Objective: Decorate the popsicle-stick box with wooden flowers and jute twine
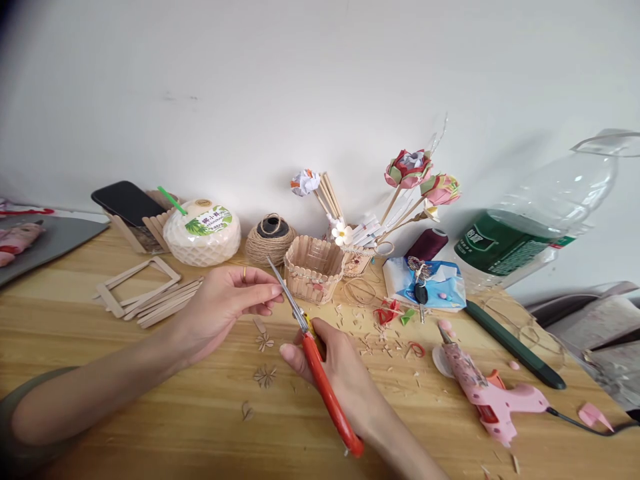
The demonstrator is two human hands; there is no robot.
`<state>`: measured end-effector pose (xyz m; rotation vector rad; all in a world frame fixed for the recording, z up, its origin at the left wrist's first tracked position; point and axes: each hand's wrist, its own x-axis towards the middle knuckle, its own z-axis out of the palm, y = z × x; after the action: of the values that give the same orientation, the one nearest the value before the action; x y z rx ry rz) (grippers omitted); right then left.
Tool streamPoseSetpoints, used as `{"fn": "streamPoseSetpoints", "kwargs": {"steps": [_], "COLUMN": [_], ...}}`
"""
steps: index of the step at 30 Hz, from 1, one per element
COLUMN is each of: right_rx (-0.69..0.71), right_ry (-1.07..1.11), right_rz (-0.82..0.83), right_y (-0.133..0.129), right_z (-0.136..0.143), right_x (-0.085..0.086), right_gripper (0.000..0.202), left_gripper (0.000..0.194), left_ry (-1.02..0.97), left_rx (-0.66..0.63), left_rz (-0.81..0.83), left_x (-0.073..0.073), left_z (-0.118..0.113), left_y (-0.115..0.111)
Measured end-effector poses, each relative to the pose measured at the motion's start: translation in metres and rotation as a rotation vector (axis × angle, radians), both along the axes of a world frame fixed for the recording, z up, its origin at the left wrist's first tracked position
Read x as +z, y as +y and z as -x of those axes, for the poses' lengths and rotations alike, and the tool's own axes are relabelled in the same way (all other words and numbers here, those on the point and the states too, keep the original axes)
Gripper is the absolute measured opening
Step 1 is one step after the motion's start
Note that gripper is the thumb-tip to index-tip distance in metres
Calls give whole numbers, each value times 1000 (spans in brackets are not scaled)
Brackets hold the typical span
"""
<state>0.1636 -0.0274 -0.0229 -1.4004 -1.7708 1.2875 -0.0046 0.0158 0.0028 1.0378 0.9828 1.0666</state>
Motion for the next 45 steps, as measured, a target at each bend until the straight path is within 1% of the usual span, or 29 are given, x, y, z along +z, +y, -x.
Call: {"fn": "streamPoseSetpoints", "kwargs": {"steps": [5, 11, 16, 21, 25, 32, 40, 45], "right_rx": [-33, -74, -85, -84, -94, -117, -131, -163], "right_ry": [-54, -55, -66, -57, -65, -105, -106, -94], "right_rz": [-18, -4, -17, -11, -17, 0, 2, -41], "right_y": [0, -2, -2, -1, -1, -1, -2, 0], "right_z": [1, 3, 4, 2, 2, 4, 4, 4], "right_x": [-2, -2, -1, -5, -7, -5, -2, -7], "right_gripper": [47, 47, 44, 45, 44, 47, 43, 46], "left_gripper": [7, 8, 7, 8, 9, 8, 8, 10], "left_ry": [-10, -10, -13, -8, 5, 16, 38, 33], "left_rx": [8, 4, 2, 12, -6, -27, -40, -66], "left_rz": [2, -1, 6, 20, 19, 25, 16, 7], "left_x": [0, -1, 1, 2, 1, -1, 0, -1], "left_z": [-1, 0, -1, 0, 1, 2, 3, 6], "left_y": [-1, -3, -2, -2, -1, 2, 3, 3]}}
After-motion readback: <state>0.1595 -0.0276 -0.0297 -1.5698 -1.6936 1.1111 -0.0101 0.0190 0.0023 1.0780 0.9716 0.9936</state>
